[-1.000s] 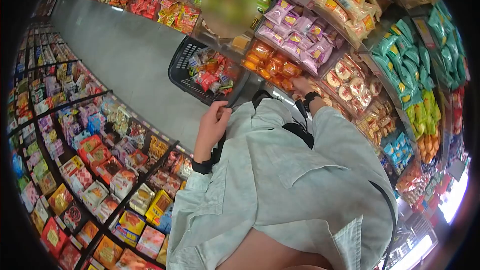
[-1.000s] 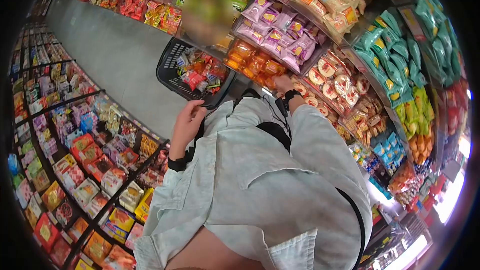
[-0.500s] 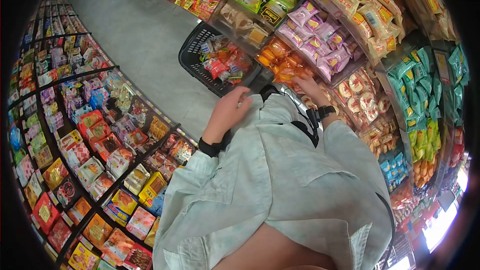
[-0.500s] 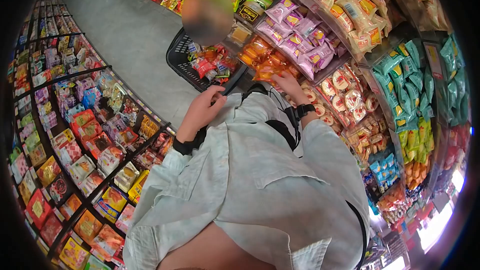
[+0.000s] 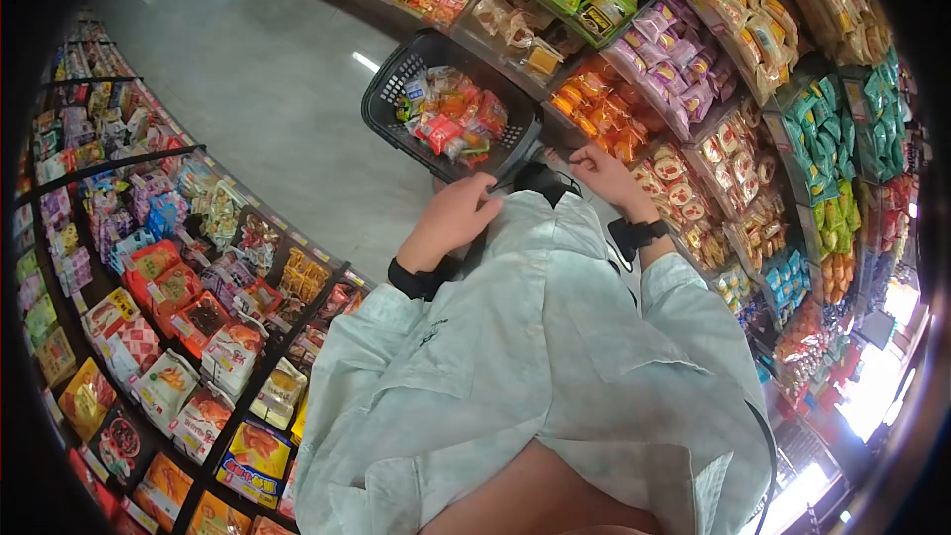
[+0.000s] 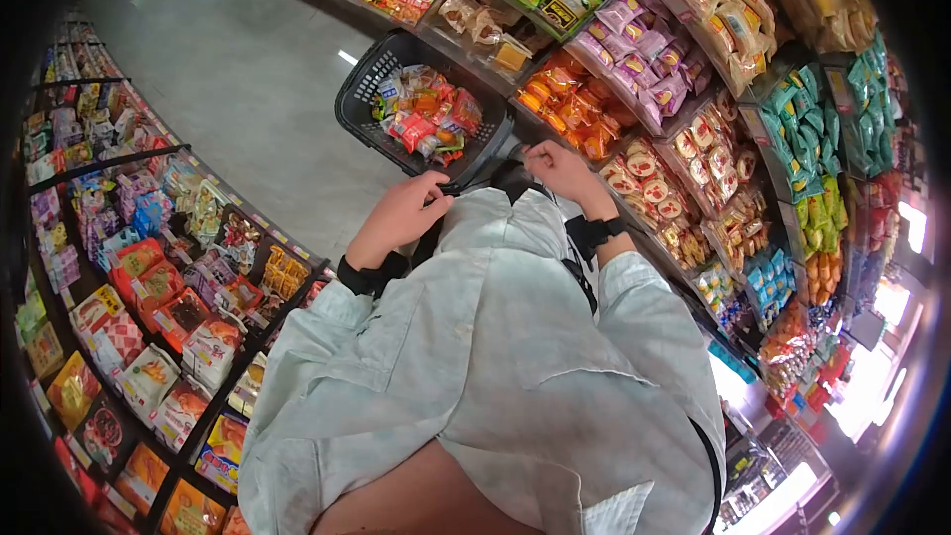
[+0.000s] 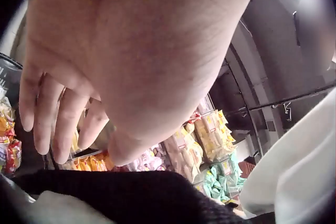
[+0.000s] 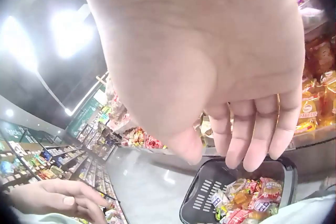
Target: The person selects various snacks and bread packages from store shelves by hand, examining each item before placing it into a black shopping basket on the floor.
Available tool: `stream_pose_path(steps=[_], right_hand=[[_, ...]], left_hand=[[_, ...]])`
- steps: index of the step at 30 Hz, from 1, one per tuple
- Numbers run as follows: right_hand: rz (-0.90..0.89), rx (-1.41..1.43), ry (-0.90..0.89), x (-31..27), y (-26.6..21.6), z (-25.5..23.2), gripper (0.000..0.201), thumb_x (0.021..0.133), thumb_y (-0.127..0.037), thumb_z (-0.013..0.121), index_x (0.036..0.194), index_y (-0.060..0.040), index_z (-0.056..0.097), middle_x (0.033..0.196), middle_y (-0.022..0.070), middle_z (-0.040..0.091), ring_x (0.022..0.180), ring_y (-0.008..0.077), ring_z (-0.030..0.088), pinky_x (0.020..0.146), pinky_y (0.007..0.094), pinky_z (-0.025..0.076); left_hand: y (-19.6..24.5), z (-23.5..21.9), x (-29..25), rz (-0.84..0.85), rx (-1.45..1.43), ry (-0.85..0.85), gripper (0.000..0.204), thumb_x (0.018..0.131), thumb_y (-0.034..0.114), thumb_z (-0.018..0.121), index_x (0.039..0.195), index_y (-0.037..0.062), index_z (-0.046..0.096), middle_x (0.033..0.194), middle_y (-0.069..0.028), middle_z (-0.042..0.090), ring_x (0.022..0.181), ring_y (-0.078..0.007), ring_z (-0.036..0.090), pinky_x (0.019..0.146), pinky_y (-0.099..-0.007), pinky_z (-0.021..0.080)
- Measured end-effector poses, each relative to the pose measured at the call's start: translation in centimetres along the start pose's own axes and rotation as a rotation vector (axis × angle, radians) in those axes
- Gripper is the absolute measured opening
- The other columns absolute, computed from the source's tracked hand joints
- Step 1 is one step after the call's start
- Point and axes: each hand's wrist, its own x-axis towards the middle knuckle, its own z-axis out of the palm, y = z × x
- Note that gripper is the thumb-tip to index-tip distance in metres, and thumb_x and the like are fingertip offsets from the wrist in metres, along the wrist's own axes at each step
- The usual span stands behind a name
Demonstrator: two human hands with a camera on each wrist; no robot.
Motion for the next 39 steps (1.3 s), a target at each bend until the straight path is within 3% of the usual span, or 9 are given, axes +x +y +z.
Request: stream_pose_path(steps=[8,11,14,18,23,27,31,34,39], right_hand=[[0.111,-0.011,-0.070,-4.4,-1.9,2.0,0.038,0.098,-0.035,0.075,0.124,-0.0081,0.069,0.101,0.0087,0.076,0.095,0.0219,0.073,0.088,0.0360,0.056],[0.122,-0.002,-0.043,-5.1,-1.8,2.0,0.039,0.098,-0.035,0.074,0.125,-0.0078,0.069,0.102,0.0090,0.076,0.098,0.0249,0.073,0.091,0.0372,0.055],[0.095,0.004,0.017,-5.2,-1.4,1.4,0.039,0.097,-0.034,0.074,0.125,-0.0077,0.069,0.102,0.0088,0.075,0.098,0.0249,0.072,0.091,0.0368,0.055],[0.114,0.084,0.063,-4.8,-1.1,0.6,0.029,0.101,-0.021,0.071,0.125,-0.0027,0.068,0.100,0.0057,0.074,0.095,0.0149,0.070,0.090,0.0316,0.055],[0.038,0.133,0.103,-3.8,0.3,-1.9,0.031,0.099,-0.023,0.071,0.123,-0.0040,0.069,0.098,0.0067,0.075,0.091,0.0182,0.071,0.086,0.0326,0.056],[-0.078,0.197,0.169,-0.8,4.6,-5.6,0.029,0.099,-0.022,0.070,0.121,-0.0044,0.069,0.099,0.0084,0.076,0.093,0.0203,0.074,0.087,0.0338,0.057],[-0.155,0.278,0.360,5.0,8.4,-9.9,0.029,0.099,-0.018,0.072,0.122,-0.0014,0.067,0.108,0.0107,0.076,0.098,0.0210,0.075,0.090,0.0355,0.059],[-0.292,0.585,0.361,8.0,6.7,-14.6,0.032,0.098,-0.013,0.073,0.128,-0.0050,0.065,0.120,0.0121,0.074,0.103,0.0207,0.074,0.088,0.0334,0.059],[-0.340,0.374,0.380,13.5,5.3,-19.4,0.039,0.098,-0.019,0.074,0.134,-0.0073,0.065,0.127,0.0136,0.073,0.116,0.0234,0.071,0.097,0.0354,0.056]], left_hand=[[-4.8,-1.9,-2.6,0.001,-0.002,-0.058,0.042,0.101,0.031,0.070,0.131,0.0032,0.063,0.101,-0.0139,0.077,0.094,-0.0332,0.073,0.081,-0.0431,0.056],[-4.5,-2.1,-1.9,0.012,0.054,-0.084,0.043,0.101,0.032,0.070,0.132,0.0041,0.063,0.105,-0.0135,0.076,0.094,-0.0319,0.073,0.082,-0.0425,0.056],[-3.3,-2.4,-1.3,0.023,0.023,-0.115,0.041,0.100,0.034,0.069,0.129,0.0052,0.063,0.106,-0.0162,0.075,0.102,-0.0368,0.071,0.085,-0.0461,0.055],[-2.0,-2.6,0.1,0.030,0.085,-0.159,0.044,0.100,0.035,0.070,0.132,0.0061,0.063,0.108,-0.0172,0.075,0.103,-0.0368,0.071,0.086,-0.0464,0.056],[-0.3,-1.3,3.1,0.039,0.070,-0.144,0.047,0.099,0.035,0.070,0.135,0.0060,0.063,0.108,-0.0171,0.075,0.100,-0.0365,0.072,0.085,-0.0457,0.056],[3.0,0.4,6.0,0.028,0.138,-0.107,0.047,0.099,0.034,0.070,0.135,0.0049,0.063,0.109,-0.0174,0.075,0.098,-0.0373,0.072,0.084,-0.0455,0.057],[7.0,3.3,8.6,-0.024,0.175,-0.026,0.047,0.098,0.033,0.070,0.134,0.0038,0.063,0.108,-0.0177,0.074,0.097,-0.0376,0.071,0.083,-0.0458,0.057],[9.2,5.8,9.8,-0.061,0.174,0.043,0.046,0.098,0.032,0.070,0.133,0.0031,0.063,0.107,-0.0178,0.074,0.097,-0.0377,0.071,0.083,-0.0458,0.056],[12.5,8.2,10.8,-0.099,0.210,0.121,0.042,0.099,0.027,0.071,0.132,0.0020,0.063,0.102,-0.0176,0.074,0.094,-0.0350,0.072,0.082,-0.0429,0.057]])
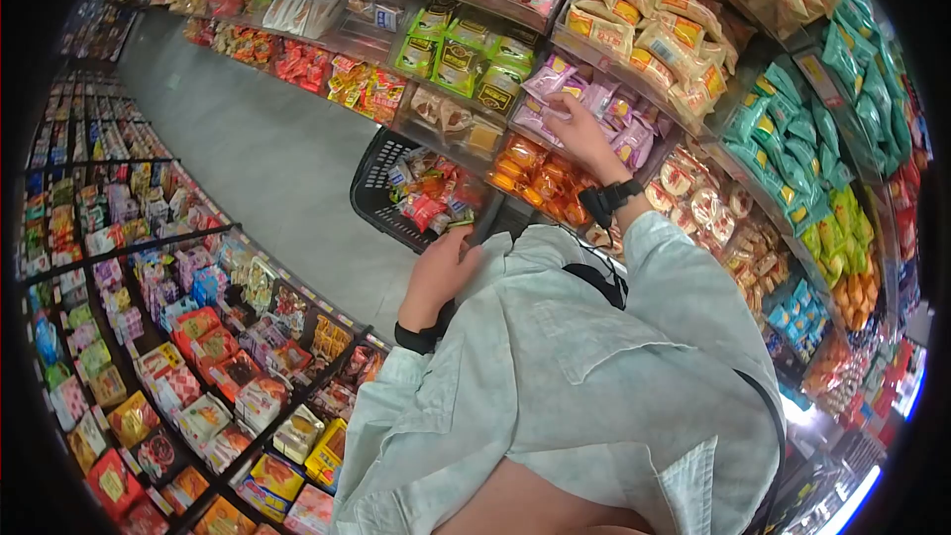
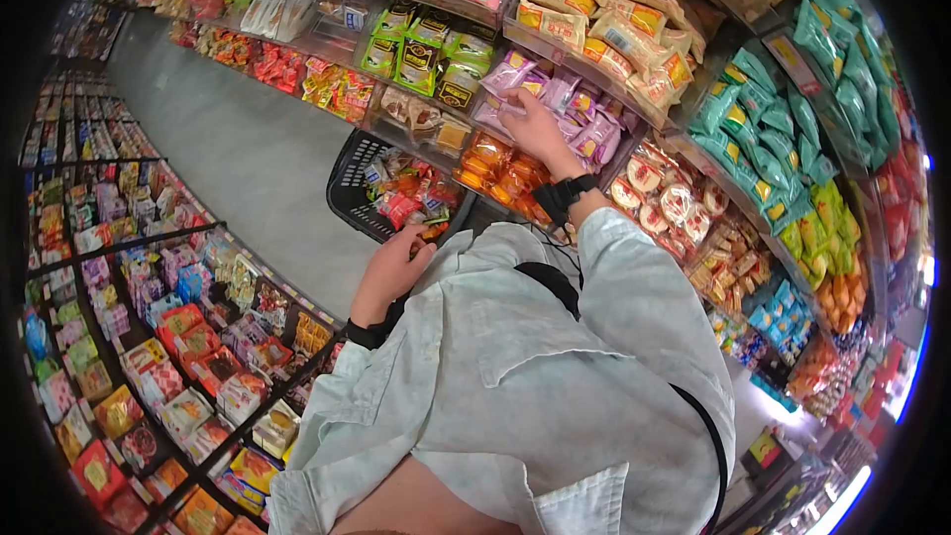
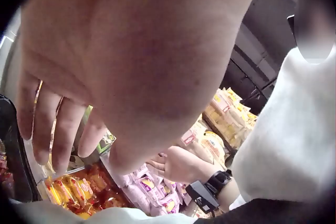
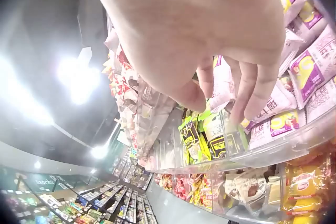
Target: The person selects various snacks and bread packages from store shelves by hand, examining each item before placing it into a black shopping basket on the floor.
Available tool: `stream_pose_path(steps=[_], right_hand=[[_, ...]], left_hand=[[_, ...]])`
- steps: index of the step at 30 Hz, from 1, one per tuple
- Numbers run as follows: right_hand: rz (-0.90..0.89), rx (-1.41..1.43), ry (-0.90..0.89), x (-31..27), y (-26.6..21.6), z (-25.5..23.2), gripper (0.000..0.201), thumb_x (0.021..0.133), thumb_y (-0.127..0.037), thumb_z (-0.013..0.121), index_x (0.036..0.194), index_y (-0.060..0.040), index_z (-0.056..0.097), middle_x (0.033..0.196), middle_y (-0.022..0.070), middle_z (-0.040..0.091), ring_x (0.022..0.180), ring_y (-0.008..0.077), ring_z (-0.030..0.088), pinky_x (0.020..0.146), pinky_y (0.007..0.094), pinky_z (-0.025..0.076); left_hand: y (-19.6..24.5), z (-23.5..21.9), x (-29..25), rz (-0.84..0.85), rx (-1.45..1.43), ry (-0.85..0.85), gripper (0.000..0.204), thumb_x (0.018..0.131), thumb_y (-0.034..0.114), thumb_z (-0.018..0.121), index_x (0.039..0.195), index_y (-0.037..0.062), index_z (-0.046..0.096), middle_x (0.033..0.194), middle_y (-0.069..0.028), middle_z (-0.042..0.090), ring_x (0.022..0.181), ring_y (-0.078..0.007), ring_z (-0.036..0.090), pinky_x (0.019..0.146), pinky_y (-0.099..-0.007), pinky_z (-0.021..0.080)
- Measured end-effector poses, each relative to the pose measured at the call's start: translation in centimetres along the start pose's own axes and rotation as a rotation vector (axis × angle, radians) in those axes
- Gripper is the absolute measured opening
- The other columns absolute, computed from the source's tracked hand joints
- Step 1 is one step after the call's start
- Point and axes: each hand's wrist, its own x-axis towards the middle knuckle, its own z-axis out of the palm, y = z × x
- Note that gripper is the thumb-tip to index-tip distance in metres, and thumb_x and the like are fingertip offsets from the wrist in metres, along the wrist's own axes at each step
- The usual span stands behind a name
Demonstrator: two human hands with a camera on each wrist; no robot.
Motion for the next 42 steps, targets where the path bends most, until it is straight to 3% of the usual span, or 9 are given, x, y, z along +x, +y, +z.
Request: stream_pose_path(steps=[5,10,14,21,24,27,34,37,42], right_hand=[[0.142,0.136,-0.026,3.0,1.9,1.2,0.044,0.096,-0.025,0.079,0.135,-0.0070,0.069,0.129,0.0129,0.073,0.121,0.0228,0.069,0.101,0.0354,0.054],[0.183,0.358,0.121,1.1,-0.1,1.9,0.029,0.101,-0.017,0.073,0.127,-0.0033,0.075,0.101,0.0017,0.074,0.091,0.0101,0.067,0.087,0.0252,0.054],[0.203,0.295,0.186,-2.8,-2.1,3.5,0.025,0.104,-0.017,0.069,0.122,-0.0023,0.078,0.098,0.0007,0.074,0.089,0.0096,0.067,0.084,0.0249,0.054],[0.222,0.115,-0.189,-12.8,-9.9,10.4,0.032,0.103,-0.010,0.069,0.134,-0.0014,0.072,0.116,0.0035,0.076,0.102,0.0114,0.070,0.092,0.0271,0.056],[0.286,0.231,-0.239,-16.1,-14.2,14.5,0.048,0.103,-0.008,0.069,0.150,-0.0030,0.058,0.147,0.0101,0.064,0.124,0.0160,0.067,0.105,0.0311,0.053],[0.228,0.160,-0.145,-18.1,-15.3,17.1,0.047,0.104,-0.008,0.068,0.150,-0.0038,0.059,0.147,0.0107,0.063,0.124,0.0165,0.067,0.107,0.0315,0.052],[0.372,0.013,-0.115,-23.3,-17.6,18.0,0.031,0.105,-0.009,0.064,0.135,-0.0013,0.065,0.124,0.0044,0.073,0.114,0.0117,0.069,0.101,0.0297,0.054],[0.354,-0.052,-0.120,-23.9,-17.3,17.6,0.029,0.105,-0.010,0.064,0.132,-0.0007,0.066,0.121,0.0054,0.073,0.112,0.0120,0.070,0.100,0.0293,0.054],[0.315,-0.085,-0.183,-22.5,-14.5,16.4,0.030,0.104,-0.011,0.066,0.132,-0.0014,0.067,0.116,0.0062,0.075,0.110,0.0141,0.071,0.099,0.0300,0.055]], left_hand=[[0.2,0.4,-1.4,-0.048,0.004,0.046,0.042,0.099,0.028,0.071,0.132,0.0026,0.063,0.103,-0.0183,0.074,0.094,-0.0358,0.072,0.082,-0.0438,0.057],[-1.1,-0.2,-1.4,-0.036,-0.037,0.070,0.046,0.099,0.034,0.069,0.132,0.0038,0.064,0.108,-0.0202,0.074,0.099,-0.0397,0.072,0.085,-0.0467,0.058],[-3.7,-1.6,-1.3,0.009,-0.055,-0.009,0.046,0.100,0.033,0.069,0.134,0.0035,0.062,0.105,-0.0176,0.075,0.098,-0.0351,0.073,0.085,-0.0443,0.057],[-11.3,-7.1,-1.8,0.073,-0.193,-0.040,0.052,0.098,0.035,0.070,0.139,0.0037,0.060,0.104,-0.0148,0.076,0.099,-0.0350,0.072,0.086,-0.0449,0.056],[-14.4,-9.1,-3.2,0.091,-0.187,-0.099,0.051,0.100,0.033,0.070,0.139,0.0023,0.059,0.103,-0.0148,0.077,0.096,-0.0319,0.074,0.085,-0.0423,0.057],[-18.5,-10.3,-4.4,0.113,-0.133,-0.219,0.050,0.100,0.032,0.070,0.138,0.0018,0.059,0.105,-0.0158,0.077,0.096,-0.0321,0.074,0.084,-0.0422,0.057],[-22.2,-10.0,-4.1,0.203,-0.022,-0.383,0.047,0.099,0.032,0.070,0.135,0.0027,0.061,0.107,-0.0166,0.077,0.099,-0.0352,0.074,0.083,-0.0455,0.056],[-21.7,-9.6,-3.4,0.278,0.025,-0.280,0.046,0.099,0.032,0.071,0.134,0.0033,0.062,0.106,-0.0156,0.077,0.097,-0.0359,0.074,0.082,-0.0453,0.056],[-19.9,-10.9,-3.8,0.147,-0.112,-0.284,0.049,0.099,0.037,0.070,0.134,0.0042,0.063,0.115,-0.0177,0.075,0.106,-0.0376,0.072,0.089,-0.0465,0.057]])
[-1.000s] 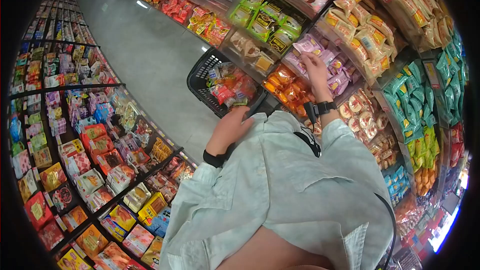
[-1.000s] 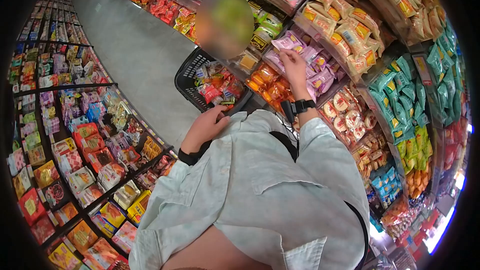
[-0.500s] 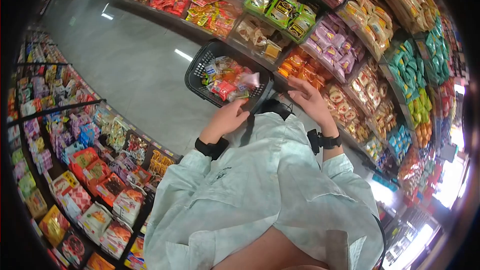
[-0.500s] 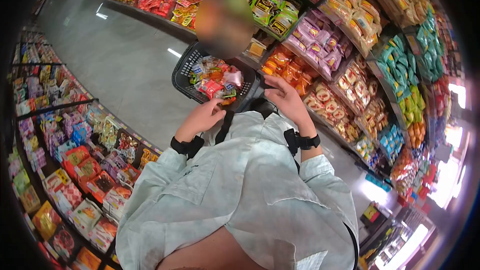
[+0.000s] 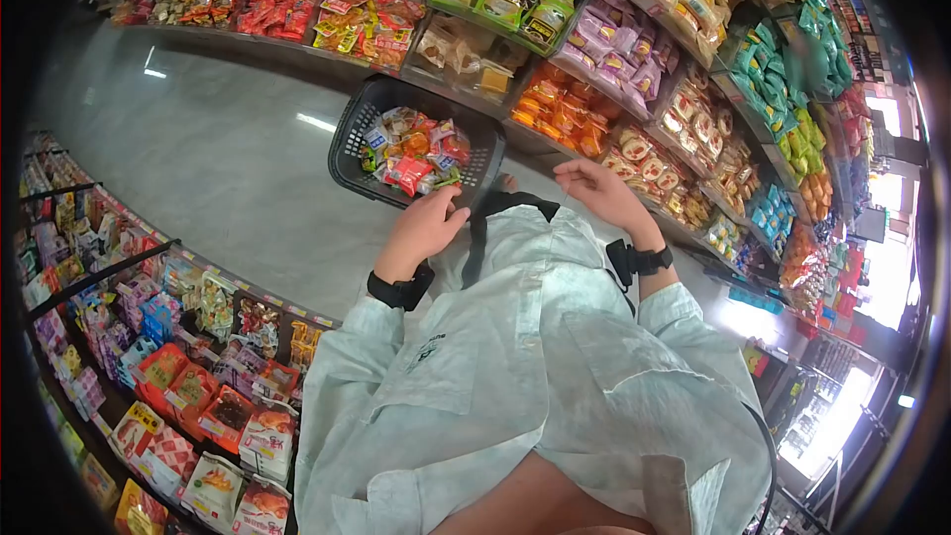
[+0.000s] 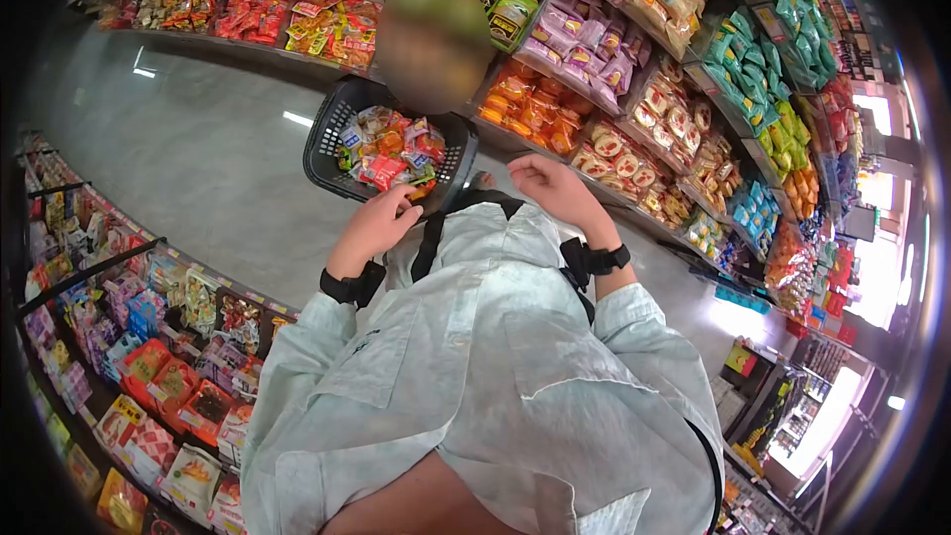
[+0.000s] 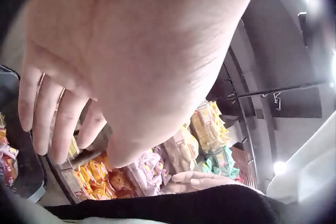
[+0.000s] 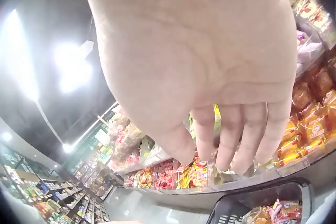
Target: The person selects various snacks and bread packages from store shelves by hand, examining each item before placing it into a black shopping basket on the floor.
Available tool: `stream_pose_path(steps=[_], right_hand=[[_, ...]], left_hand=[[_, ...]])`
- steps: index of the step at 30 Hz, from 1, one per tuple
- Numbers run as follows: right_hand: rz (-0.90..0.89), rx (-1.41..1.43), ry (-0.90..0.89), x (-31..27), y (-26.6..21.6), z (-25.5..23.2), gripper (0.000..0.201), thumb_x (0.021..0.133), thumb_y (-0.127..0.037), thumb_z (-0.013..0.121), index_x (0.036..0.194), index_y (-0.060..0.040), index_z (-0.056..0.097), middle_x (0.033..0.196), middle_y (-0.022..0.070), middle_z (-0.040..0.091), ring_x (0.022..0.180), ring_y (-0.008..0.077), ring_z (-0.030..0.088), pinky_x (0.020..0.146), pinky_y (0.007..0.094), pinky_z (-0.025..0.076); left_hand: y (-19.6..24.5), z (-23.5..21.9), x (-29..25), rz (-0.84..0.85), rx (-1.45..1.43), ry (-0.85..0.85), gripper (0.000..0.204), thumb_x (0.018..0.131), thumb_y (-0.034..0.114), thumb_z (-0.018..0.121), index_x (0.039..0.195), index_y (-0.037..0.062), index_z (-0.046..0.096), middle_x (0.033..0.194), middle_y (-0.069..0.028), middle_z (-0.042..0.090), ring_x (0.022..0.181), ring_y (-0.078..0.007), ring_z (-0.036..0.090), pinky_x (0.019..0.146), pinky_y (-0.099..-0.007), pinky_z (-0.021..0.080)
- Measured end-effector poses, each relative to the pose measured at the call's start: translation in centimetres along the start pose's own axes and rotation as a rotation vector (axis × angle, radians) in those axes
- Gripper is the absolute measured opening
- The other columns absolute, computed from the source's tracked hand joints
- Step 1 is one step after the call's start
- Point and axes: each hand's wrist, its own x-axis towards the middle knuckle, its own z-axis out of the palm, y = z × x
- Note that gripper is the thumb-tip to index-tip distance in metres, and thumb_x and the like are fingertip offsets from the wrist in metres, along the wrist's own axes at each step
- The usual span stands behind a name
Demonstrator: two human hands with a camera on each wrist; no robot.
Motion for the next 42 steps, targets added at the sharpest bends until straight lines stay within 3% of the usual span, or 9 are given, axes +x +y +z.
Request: stream_pose_path(steps=[6,11,14,17,18,26,32,35,42], right_hand=[[0.063,0.018,-0.072,5.3,6.6,-3.3,0.032,0.102,-0.014,0.068,0.132,-0.0028,0.068,0.116,0.0061,0.076,0.109,0.0151,0.071,0.098,0.0306,0.055],[0.104,-0.055,-0.165,11.4,18.1,-8.2,0.033,0.102,-0.016,0.069,0.132,-0.0041,0.067,0.117,0.0042,0.074,0.103,0.0136,0.069,0.093,0.0283,0.056],[0.302,0.256,-0.112,15.7,22.8,-10.0,0.031,0.102,-0.015,0.069,0.132,-0.0063,0.067,0.111,0.0035,0.074,0.098,0.0148,0.070,0.085,0.0291,0.057],[0.426,0.798,0.172,19.0,25.1,-10.7,0.034,0.099,-0.021,0.073,0.129,-0.0066,0.066,0.105,0.0042,0.071,0.092,0.0161,0.070,0.079,0.0293,0.056],[0.437,0.947,0.238,20.4,26.1,-11.0,0.030,0.104,-0.017,0.068,0.133,-0.0101,0.063,0.121,0.0087,0.071,0.102,0.0204,0.072,0.085,0.0319,0.060],[0.543,1.153,0.623,23.4,26.8,-9.7,0.028,0.105,-0.009,0.062,0.133,-0.0067,0.057,0.126,0.0111,0.071,0.110,0.0225,0.071,0.094,0.0355,0.060],[0.539,1.147,0.374,18.6,26.4,-10.3,0.014,0.104,-0.011,0.065,0.117,-0.0118,0.059,0.113,0.0089,0.073,0.101,0.0192,0.071,0.087,0.0341,0.058],[0.450,1.021,-0.065,14.4,24.7,-12.0,0.012,0.104,-0.016,0.070,0.110,-0.0112,0.061,0.106,0.0042,0.074,0.097,0.0145,0.072,0.084,0.0300,0.057],[0.200,0.705,-0.595,7.4,16.0,-12.4,0.014,0.108,-0.019,0.068,0.115,-0.0084,0.063,0.116,0.0050,0.074,0.105,0.0118,0.070,0.094,0.0284,0.055]], left_hand=[[0.6,2.3,-0.2,-0.099,0.030,0.042,0.047,0.099,0.036,0.069,0.133,0.0037,0.063,0.110,-0.0182,0.076,0.101,-0.0370,0.072,0.086,-0.0457,0.057],[3.3,6.1,2.0,-0.151,0.026,0.137,0.045,0.100,0.035,0.069,0.132,0.0039,0.064,0.107,-0.0197,0.075,0.097,-0.0383,0.073,0.083,-0.0462,0.058],[6.8,8.1,2.9,-0.248,-0.008,0.215,0.043,0.100,0.033,0.070,0.132,0.0039,0.064,0.106,-0.0214,0.076,0.097,-0.0395,0.073,0.084,-0.0465,0.058],[10.5,10.4,2.8,-0.384,-0.008,0.263,0.042,0.101,0.031,0.070,0.132,0.0033,0.064,0.106,-0.0227,0.076,0.098,-0.0399,0.074,0.085,-0.0463,0.058],[12.0,11.1,2.6,-0.484,-0.018,0.244,0.043,0.101,0.030,0.070,0.132,0.0019,0.063,0.106,-0.0239,0.077,0.099,-0.0401,0.075,0.088,-0.0459,0.058],[16.0,17.9,1.0,-0.647,-0.038,0.200,0.042,0.100,0.032,0.070,0.130,0.0031,0.065,0.103,-0.0210,0.077,0.094,-0.0384,0.075,0.086,-0.0440,0.058],[16.7,17.5,4.6,-0.565,0.065,0.163,0.041,0.100,0.031,0.070,0.131,0.0050,0.063,0.102,-0.0200,0.077,0.096,-0.0401,0.074,0.082,-0.0468,0.057],[17.2,16.7,7.6,-0.468,0.068,0.147,0.054,0.098,0.029,0.073,0.144,0.0078,0.055,0.109,-0.0208,0.074,0.098,-0.0408,0.073,0.085,-0.0467,0.057],[21.3,14.7,11.1,-0.145,0.106,0.243,0.064,0.095,0.028,0.077,0.151,0.0116,0.050,0.126,-0.0208,0.067,0.106,-0.0447,0.069,0.090,-0.0467,0.057]])
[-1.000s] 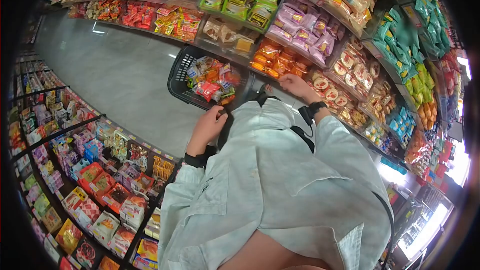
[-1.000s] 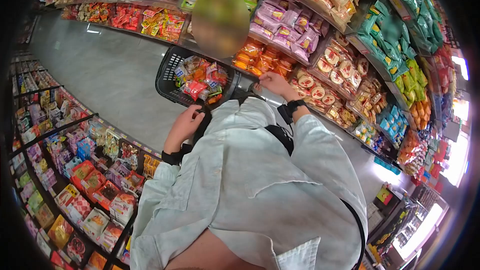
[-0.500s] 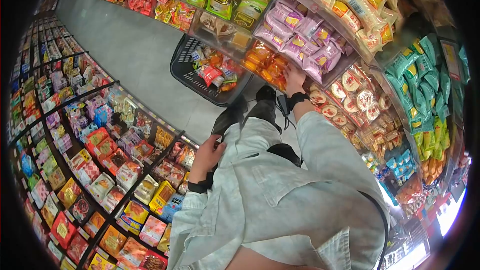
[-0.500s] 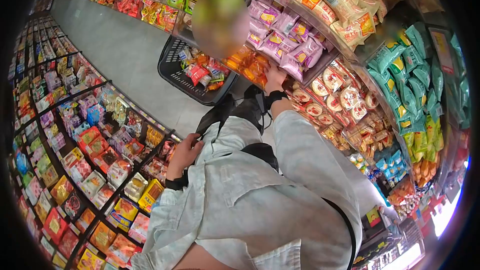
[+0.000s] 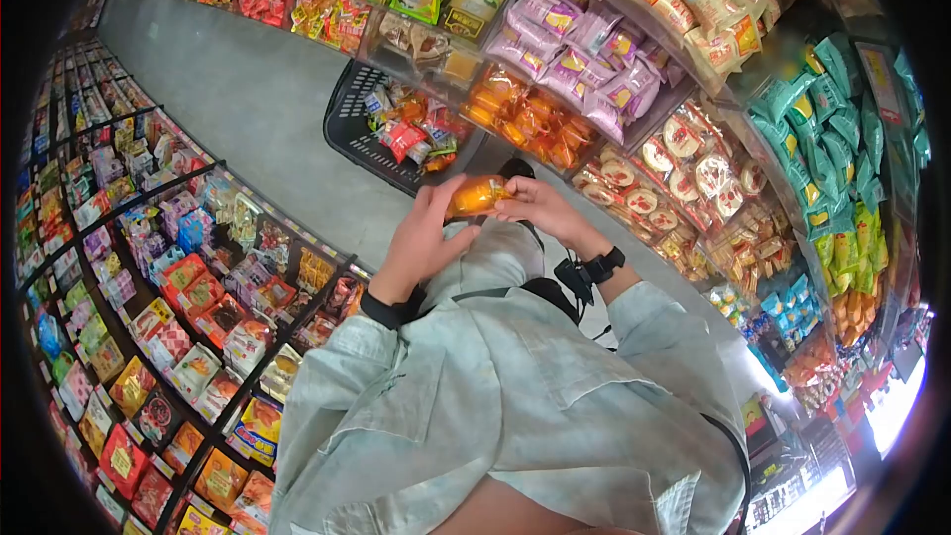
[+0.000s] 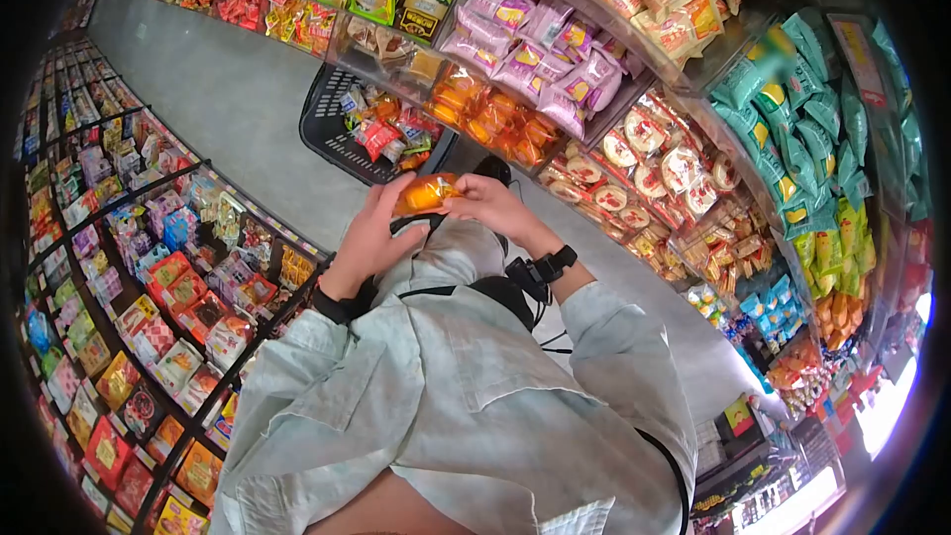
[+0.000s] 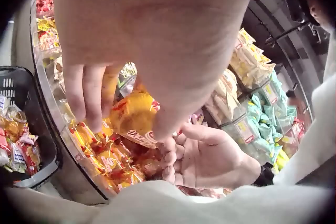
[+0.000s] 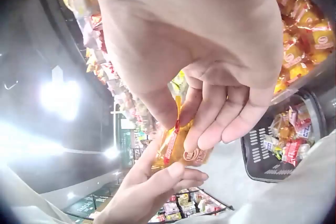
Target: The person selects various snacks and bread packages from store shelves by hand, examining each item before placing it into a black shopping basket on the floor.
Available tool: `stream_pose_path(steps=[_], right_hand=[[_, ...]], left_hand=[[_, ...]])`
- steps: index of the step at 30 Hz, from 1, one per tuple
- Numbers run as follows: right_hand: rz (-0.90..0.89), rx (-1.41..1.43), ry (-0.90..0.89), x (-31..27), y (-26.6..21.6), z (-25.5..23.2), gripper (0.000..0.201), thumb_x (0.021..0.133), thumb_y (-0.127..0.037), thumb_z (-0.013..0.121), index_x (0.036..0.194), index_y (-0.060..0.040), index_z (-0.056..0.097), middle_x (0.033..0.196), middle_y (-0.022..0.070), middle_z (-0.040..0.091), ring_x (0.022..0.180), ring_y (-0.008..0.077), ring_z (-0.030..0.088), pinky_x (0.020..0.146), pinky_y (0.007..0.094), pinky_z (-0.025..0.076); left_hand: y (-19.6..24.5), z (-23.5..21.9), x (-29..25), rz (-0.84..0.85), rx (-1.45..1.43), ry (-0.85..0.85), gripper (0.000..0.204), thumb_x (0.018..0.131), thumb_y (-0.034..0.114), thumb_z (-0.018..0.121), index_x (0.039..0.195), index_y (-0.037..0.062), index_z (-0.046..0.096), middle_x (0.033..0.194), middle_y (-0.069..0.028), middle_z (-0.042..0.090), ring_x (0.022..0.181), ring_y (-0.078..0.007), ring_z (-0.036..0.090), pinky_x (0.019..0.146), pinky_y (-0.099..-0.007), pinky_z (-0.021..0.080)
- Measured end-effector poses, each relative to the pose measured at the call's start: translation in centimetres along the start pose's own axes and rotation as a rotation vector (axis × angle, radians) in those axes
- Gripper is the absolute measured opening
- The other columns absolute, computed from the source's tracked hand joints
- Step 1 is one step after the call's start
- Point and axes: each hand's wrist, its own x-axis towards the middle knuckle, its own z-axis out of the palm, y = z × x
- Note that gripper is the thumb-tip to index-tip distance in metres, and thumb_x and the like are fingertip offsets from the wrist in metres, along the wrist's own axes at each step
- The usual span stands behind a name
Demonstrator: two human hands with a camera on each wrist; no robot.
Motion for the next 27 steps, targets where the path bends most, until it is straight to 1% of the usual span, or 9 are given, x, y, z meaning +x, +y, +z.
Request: stream_pose_path(steps=[1,4,9,13,14,17,22,26,27], right_hand=[[-0.029,-0.004,0.004,-0.3,-0.7,1.0,0.014,0.107,-0.019,0.068,0.114,-0.0071,0.063,0.114,0.0042,0.074,0.106,0.0116,0.070,0.094,0.0291,0.055],[-0.128,0.017,0.054,-0.6,-1.8,4.1,0.014,0.107,-0.014,0.067,0.114,-0.0023,0.063,0.112,0.0037,0.075,0.110,0.0118,0.070,0.097,0.0321,0.056],[-0.249,-0.121,0.230,0.0,-1.5,9.2,0.038,0.107,-0.013,0.065,0.142,0.0005,0.059,0.127,0.0094,0.072,0.116,0.0155,0.069,0.099,0.0318,0.056],[-0.132,-0.246,0.352,1.8,-0.4,16.2,0.062,0.107,-0.014,0.065,0.163,-0.0022,0.042,0.150,0.0122,0.059,0.126,0.0167,0.063,0.108,0.0346,0.052],[-0.189,-0.282,0.454,2.3,0.2,18.9,0.067,0.105,-0.016,0.068,0.165,-0.0040,0.040,0.158,0.0135,0.052,0.130,0.0186,0.062,0.108,0.0352,0.052],[-0.247,-0.437,0.703,4.7,2.6,24.1,0.062,0.103,-0.017,0.071,0.159,-0.0022,0.048,0.150,0.0150,0.061,0.129,0.0194,0.064,0.104,0.0366,0.056],[-0.233,-0.311,0.559,3.7,5.8,30.0,0.041,0.104,-0.014,0.066,0.144,-0.0021,0.062,0.131,0.0106,0.073,0.119,0.0197,0.070,0.104,0.0334,0.055],[-0.139,-0.322,0.574,2.4,8.0,32.1,0.038,0.108,-0.014,0.063,0.144,-0.0028,0.062,0.139,0.0094,0.069,0.127,0.0198,0.065,0.110,0.0344,0.051],[-0.142,-0.350,0.608,2.1,8.4,32.6,0.038,0.107,-0.016,0.064,0.143,-0.0026,0.063,0.135,0.0112,0.071,0.123,0.0206,0.068,0.106,0.0347,0.052]], left_hand=[[-0.6,-0.3,0.0,0.073,0.084,0.007,0.062,0.095,0.029,0.076,0.149,0.0119,0.052,0.125,-0.0201,0.067,0.106,-0.0457,0.068,0.090,-0.0474,0.057],[-3.2,-1.0,0.2,0.072,0.006,-0.011,0.050,0.096,0.030,0.074,0.139,0.0087,0.058,0.121,-0.0201,0.071,0.109,-0.0437,0.069,0.090,-0.0480,0.057],[-6.7,-3.2,-0.4,0.085,-0.056,-0.107,0.047,0.099,0.034,0.072,0.135,0.0062,0.059,0.117,-0.0235,0.072,0.107,-0.0435,0.070,0.087,-0.0494,0.057],[-12.4,-5.6,-2.0,0.132,-0.288,-0.117,0.066,0.097,0.025,0.075,0.152,0.0032,0.046,0.108,-0.0152,0.073,0.095,-0.0297,0.074,0.083,-0.0420,0.058],[-14.0,-6.7,-2.4,0.174,-0.308,-0.115,0.074,0.096,0.020,0.075,0.159,0.0034,0.039,0.105,-0.0111,0.072,0.092,-0.0241,0.074,0.083,-0.0387,0.058],[-19.9,-9.7,-3.9,0.171,-0.350,-0.167,0.070,0.097,0.019,0.074,0.158,0.0052,0.042,0.105,-0.0113,0.072,0.093,-0.0251,0.074,0.084,-0.0396,0.058],[-26.2,-14.2,-6.2,0.146,-0.106,-0.253,0.046,0.098,0.026,0.072,0.138,0.0077,0.059,0.101,-0.0088,0.074,0.092,-0.0290,0.072,0.085,-0.0425,0.057],[-27.1,-14.7,-7.4,0.262,-0.026,-0.308,0.044,0.098,0.026,0.072,0.136,0.0074,0.061,0.102,-0.0103,0.075,0.093,-0.0300,0.073,0.084,-0.0433,0.057],[-27.1,-14.5,-7.9,0.299,-0.006,-0.309,0.043,0.098,0.026,0.072,0.135,0.0072,0.061,0.102,-0.0109,0.076,0.093,-0.0306,0.073,0.084,-0.0436,0.057]])
